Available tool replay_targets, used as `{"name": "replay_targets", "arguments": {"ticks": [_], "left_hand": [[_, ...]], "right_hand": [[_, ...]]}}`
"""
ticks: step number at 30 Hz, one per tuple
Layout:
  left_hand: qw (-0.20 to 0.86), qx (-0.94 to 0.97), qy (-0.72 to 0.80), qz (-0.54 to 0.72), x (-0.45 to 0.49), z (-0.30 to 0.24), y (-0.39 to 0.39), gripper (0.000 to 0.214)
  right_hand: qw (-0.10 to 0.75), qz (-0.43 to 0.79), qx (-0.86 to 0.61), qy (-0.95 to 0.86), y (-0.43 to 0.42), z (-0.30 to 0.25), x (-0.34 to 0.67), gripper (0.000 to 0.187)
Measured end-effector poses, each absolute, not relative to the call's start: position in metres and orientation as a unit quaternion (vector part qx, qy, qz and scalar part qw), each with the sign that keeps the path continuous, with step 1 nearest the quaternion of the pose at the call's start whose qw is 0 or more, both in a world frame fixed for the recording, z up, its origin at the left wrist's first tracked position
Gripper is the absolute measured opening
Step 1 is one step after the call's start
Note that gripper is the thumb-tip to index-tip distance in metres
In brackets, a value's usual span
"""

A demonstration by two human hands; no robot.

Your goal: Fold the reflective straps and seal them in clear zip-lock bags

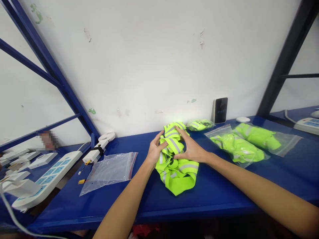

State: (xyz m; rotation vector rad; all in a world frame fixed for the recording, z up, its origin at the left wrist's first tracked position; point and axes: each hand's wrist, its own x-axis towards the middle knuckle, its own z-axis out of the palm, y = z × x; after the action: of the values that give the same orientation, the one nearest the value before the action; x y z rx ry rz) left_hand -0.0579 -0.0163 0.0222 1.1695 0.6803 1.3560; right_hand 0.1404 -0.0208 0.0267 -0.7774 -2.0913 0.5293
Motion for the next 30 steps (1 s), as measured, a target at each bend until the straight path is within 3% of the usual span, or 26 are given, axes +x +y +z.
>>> {"name": "replay_targets", "arguments": {"ticks": [14, 23, 30], "left_hand": [[0.587, 0.523, 0.327, 0.524, -0.055, 0.024, -0.019, 0.071], [0.663, 0.464, 0.321, 0.491, -0.045, 0.019, -0.024, 0.046], [0.695, 0.45, 0.275, 0.489, -0.044, 0.019, -0.032, 0.054]], "right_hand": [[0.421, 0.167, -0.279, -0.847, -0.025, 0.033, 0.143, 0.129], [0.485, 0.084, -0.274, -0.826, -0.02, 0.029, 0.144, 0.094], [0.507, 0.061, -0.288, -0.81, -0.023, 0.029, 0.14, 0.046]]}}
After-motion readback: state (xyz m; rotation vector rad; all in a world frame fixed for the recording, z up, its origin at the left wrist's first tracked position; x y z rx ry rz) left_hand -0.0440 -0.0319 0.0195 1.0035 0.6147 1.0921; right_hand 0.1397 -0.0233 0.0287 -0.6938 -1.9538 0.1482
